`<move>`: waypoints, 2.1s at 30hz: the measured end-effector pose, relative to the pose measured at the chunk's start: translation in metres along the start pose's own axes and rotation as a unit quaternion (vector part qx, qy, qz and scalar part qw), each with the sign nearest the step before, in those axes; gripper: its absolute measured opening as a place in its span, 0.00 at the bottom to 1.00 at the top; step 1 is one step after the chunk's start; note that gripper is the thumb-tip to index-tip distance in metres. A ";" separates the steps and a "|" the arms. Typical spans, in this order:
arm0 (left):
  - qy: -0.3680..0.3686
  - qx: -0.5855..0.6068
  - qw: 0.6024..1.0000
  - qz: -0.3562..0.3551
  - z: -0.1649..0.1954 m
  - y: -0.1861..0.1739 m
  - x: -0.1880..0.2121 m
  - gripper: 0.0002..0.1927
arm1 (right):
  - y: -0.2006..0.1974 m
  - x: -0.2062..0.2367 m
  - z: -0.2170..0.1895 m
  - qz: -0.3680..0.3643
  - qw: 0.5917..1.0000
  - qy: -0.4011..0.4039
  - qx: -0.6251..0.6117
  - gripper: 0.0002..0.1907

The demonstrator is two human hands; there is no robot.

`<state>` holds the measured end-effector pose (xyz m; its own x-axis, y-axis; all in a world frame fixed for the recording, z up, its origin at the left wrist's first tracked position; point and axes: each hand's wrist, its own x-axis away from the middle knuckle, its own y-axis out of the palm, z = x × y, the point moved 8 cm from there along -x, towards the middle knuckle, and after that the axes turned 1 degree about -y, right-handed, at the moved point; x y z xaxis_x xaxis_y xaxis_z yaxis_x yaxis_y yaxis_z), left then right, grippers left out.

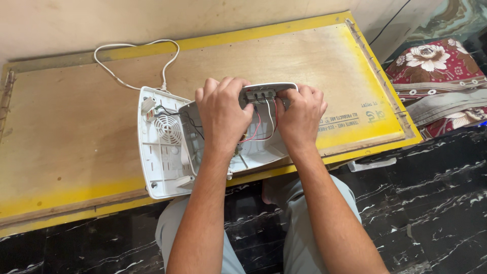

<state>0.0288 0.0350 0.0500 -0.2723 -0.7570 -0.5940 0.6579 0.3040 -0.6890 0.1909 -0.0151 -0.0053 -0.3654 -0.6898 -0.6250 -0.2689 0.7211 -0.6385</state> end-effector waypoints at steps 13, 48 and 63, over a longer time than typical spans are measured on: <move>-0.003 0.000 1.000 -0.001 -0.001 0.002 0.001 0.16 | -0.001 0.001 -0.002 0.007 1.000 -0.007 0.006 0.08; -0.002 -0.014 1.000 -0.005 -0.003 0.004 0.000 0.17 | -0.003 -0.001 -0.005 0.013 1.000 -0.004 0.007 0.06; 0.002 -0.009 1.000 -0.003 -0.002 0.002 0.001 0.17 | -0.004 0.000 -0.005 0.020 1.000 -0.015 0.008 0.08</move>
<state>0.0286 0.0364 0.0473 -0.2785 -0.7561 -0.5922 0.6431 0.3111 -0.6997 0.1876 -0.0175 -0.0001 -0.3490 -0.6622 -0.6631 -0.2396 0.7472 -0.6200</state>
